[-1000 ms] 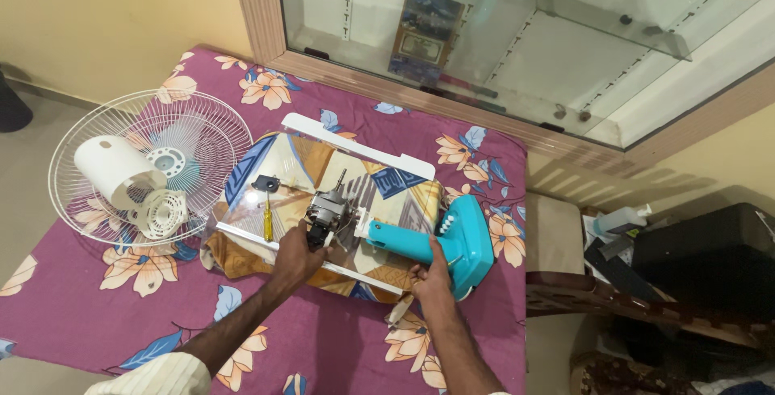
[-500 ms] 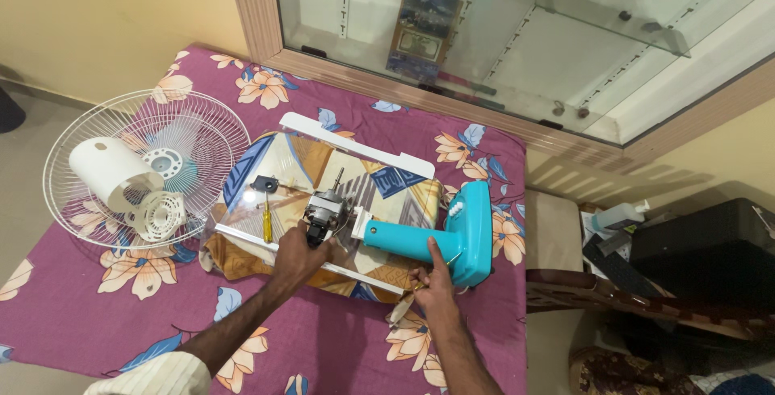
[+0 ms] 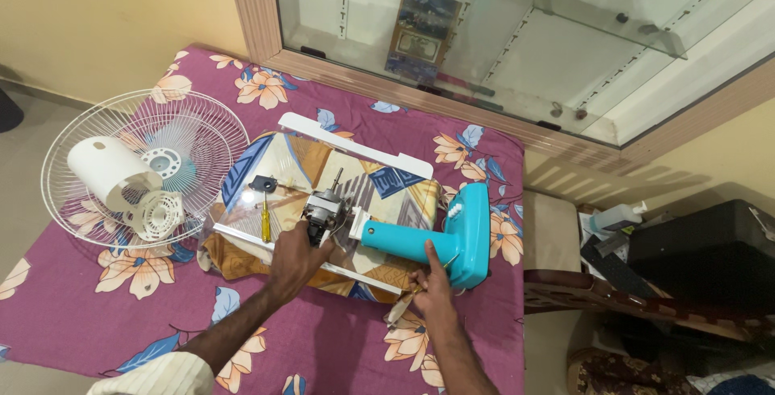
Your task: The person works on the internal motor assembly of a disassembled electric fan. They use a screwdriver to adjust components and repeatedly insert and remove a small white cylindrical part from the motor housing. The fan cage and blades remain separate on the table throughout the clip.
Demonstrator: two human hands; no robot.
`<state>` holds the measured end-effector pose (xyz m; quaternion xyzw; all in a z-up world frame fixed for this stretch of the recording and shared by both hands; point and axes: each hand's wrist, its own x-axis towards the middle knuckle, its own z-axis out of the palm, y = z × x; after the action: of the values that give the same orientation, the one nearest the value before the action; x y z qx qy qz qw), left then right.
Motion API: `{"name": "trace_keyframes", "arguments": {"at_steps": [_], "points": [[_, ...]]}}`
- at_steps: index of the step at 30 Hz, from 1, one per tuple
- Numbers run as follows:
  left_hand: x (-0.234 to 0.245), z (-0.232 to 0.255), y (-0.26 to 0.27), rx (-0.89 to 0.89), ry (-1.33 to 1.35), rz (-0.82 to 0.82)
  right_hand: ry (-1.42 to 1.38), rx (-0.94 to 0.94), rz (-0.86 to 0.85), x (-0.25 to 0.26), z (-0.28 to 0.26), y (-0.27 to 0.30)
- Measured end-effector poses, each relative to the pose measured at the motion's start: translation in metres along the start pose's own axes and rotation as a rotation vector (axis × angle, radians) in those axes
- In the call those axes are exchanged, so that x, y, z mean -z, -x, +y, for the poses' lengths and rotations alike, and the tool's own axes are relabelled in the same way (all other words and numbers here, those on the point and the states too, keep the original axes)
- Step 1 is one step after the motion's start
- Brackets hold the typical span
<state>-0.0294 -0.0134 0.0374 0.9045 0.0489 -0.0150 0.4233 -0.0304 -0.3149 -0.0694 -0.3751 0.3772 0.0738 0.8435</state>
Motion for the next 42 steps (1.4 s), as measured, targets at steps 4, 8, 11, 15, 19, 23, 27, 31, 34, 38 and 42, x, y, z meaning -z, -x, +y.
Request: {"name": "trace_keyframes", "arguments": {"at_steps": [4, 8, 11, 15, 19, 23, 27, 31, 34, 38, 42], "points": [[0.001, -0.003, -0.003, -0.010, -0.023, -0.013, -0.035, 0.072, -0.069, 0.001, 0.005, 0.012], [0.002, -0.006, -0.003, -0.031, -0.032, -0.026, -0.033, 0.097, -0.079, 0.002, 0.005, 0.015], [0.006, -0.003, -0.002, -0.010, -0.018, -0.023, -0.016, 0.116, -0.083, 0.003, 0.003, 0.010], [0.008, 0.000, -0.003, 0.053, -0.010, -0.043, -0.002, 0.110, -0.065, 0.006, 0.003, 0.001], [0.007, -0.006, -0.007, 0.011, 0.057, -0.031, -0.064, 0.064, -0.105, 0.011, 0.001, -0.008], [0.007, -0.013, -0.008, 0.020, 0.008, -0.062, -0.099, 0.056, -0.151, 0.016, -0.002, -0.012], [0.005, -0.008, 0.002, 0.053, -0.057, -0.068, -0.122, 0.035, -0.208, 0.016, -0.006, -0.014], [0.004, 0.002, 0.007, 0.057, -0.107, -0.033, -0.087, 0.025, -0.176, 0.013, -0.007, -0.013], [0.004, 0.004, 0.004, 0.048, -0.118, -0.092, -0.086, 0.000, -0.138, 0.012, -0.008, -0.010], [0.002, 0.000, 0.001, 0.026, -0.127, -0.098, -0.056, 0.005, -0.097, 0.004, -0.013, -0.008], [-0.003, 0.000, -0.001, 0.021, -0.078, -0.059, -0.066, -0.023, -0.070, -0.002, -0.017, -0.006]]}}
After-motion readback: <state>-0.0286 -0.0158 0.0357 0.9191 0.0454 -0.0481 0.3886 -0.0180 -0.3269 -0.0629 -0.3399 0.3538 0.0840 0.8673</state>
